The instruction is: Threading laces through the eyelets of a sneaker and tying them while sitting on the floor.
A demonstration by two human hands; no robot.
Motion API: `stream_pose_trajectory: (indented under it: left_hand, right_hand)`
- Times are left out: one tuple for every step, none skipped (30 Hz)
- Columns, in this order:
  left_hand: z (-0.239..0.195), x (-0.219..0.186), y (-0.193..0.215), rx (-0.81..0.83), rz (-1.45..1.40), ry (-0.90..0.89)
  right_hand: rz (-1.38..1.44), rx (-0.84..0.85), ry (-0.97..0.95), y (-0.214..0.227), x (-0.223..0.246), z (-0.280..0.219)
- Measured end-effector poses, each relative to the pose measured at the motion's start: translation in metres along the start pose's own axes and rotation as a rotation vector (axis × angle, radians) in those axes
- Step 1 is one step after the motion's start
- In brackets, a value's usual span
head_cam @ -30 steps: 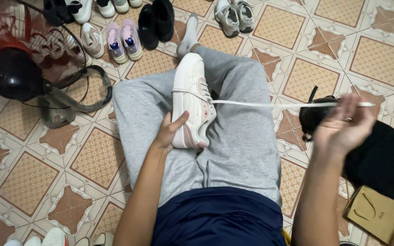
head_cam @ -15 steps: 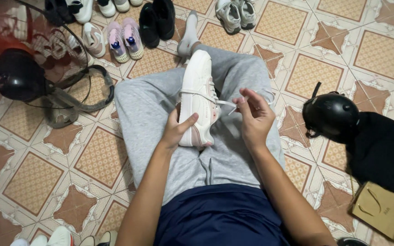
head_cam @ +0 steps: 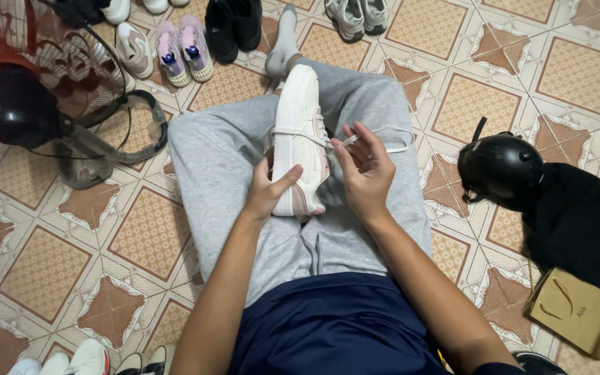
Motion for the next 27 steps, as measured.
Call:
stream_pose_trajectory:
  left_hand:
    - [0.001,0.004,0.001,0.000,0.000,0.002]
    - [0.003,0.008,0.001,-0.001,-0.003,0.000]
    - [0.004,0.012,0.002,-0.003,-0.005,-0.002]
    - [0.004,0.013,0.002,-0.002,-0.005,-0.002]
    - [0.004,0.013,0.001,0.003,-0.003,-0.001]
    - [0.005,0.013,0.001,0.008,-0.002,-0.001]
    - [0.003,0.012,0.002,0.008,-0.001,0.000]
    - [0.001,0.011,0.002,0.006,-0.004,0.005]
    - [0.000,0.011,0.002,0.004,-0.007,0.009]
    - [0.000,0.010,0.002,0.004,-0.007,0.010]
    - [0.000,0.009,0.001,0.002,-0.008,0.009]
    - [0.000,0.008,0.001,0.000,-0.009,0.009]
    - [0.000,0.008,0.000,0.000,-0.009,0.010]
    - [0.000,0.007,0.000,-0.001,-0.017,0.011]
    - [0.001,0.006,0.000,-0.001,-0.025,0.012]
    - [0.001,0.006,0.000,-0.001,-0.025,0.012]
    - [0.000,0.007,0.000,-0.001,-0.019,0.009]
    - [0.000,0.008,0.000,0.000,-0.014,0.007]
    - [0.000,0.007,0.000,0.001,-0.014,0.007]
    - [0.000,0.007,0.000,0.001,-0.016,0.005]
    - [0.000,0.006,-0.001,0.000,-0.018,0.004]
    - [0.000,0.006,0.000,0.001,-0.018,0.003]
    - [0.001,0.007,0.000,0.002,-0.018,0.001]
    - [0.001,0.008,0.000,0.004,-0.017,0.001]
    - [0.001,0.007,0.000,0.005,-0.017,0.001]
    - [0.001,0.006,-0.001,0.004,-0.015,0.001]
    - [0.001,0.004,-0.001,0.002,-0.013,0.001]
  right_hand:
    - [-0.001,0.000,-0.001,0.000,-0.001,-0.001]
    - [0.006,-0.007,0.006,0.001,-0.001,-0.001]
    - [0.012,-0.014,0.014,0.001,-0.001,-0.001]
    - [0.012,-0.014,0.014,0.001,-0.001,-0.001]
    - [0.020,-0.026,0.016,0.001,-0.001,-0.001]
    - [0.029,-0.039,0.018,0.001,-0.001,-0.001]
    - [0.029,-0.039,0.017,0.001,-0.001,0.000]
    - [0.040,-0.040,0.014,0.000,-0.001,0.001]
    - [0.051,-0.041,0.011,0.000,-0.001,0.001]
    - [0.051,-0.041,0.010,0.000,-0.001,0.001]
    - [0.055,-0.049,0.007,0.000,-0.001,0.001]
    - [0.060,-0.057,0.004,0.000,-0.001,0.000]
    - [0.060,-0.057,0.003,0.000,-0.001,0.000]
    - [0.056,-0.056,-0.003,0.000,-0.002,0.000]
    - [0.051,-0.055,-0.009,-0.001,-0.002,0.000]
    - [0.052,-0.056,-0.008,0.000,-0.003,0.000]
    - [0.045,-0.057,-0.011,0.000,-0.004,-0.001]
    - [0.038,-0.057,-0.014,0.001,-0.005,-0.002]
    - [0.038,-0.058,-0.014,0.000,-0.004,-0.003]
    - [0.036,-0.053,-0.022,-0.001,-0.004,-0.004]
    - [0.035,-0.048,-0.029,-0.002,-0.004,-0.004]
    - [0.035,-0.049,-0.028,-0.003,-0.004,-0.006]
    - [0.042,-0.025,-0.041,-0.006,-0.005,-0.007]
    - [0.049,-0.003,-0.055,-0.009,-0.006,-0.009]
    - [0.049,-0.004,-0.054,-0.008,-0.007,-0.008]
    - [0.032,0.012,-0.045,-0.008,-0.007,-0.008]
    - [0.015,0.027,-0.035,-0.009,-0.007,-0.007]
Point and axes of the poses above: each hand's wrist, its own z-axis towards the middle knuckle, its own y-axis out of the back of the hand, x = y × z, the point moved 7 cm from there along z, towards the middle knuckle, and after that the axes turned 11 degrees about z, right-handed, at the moved point
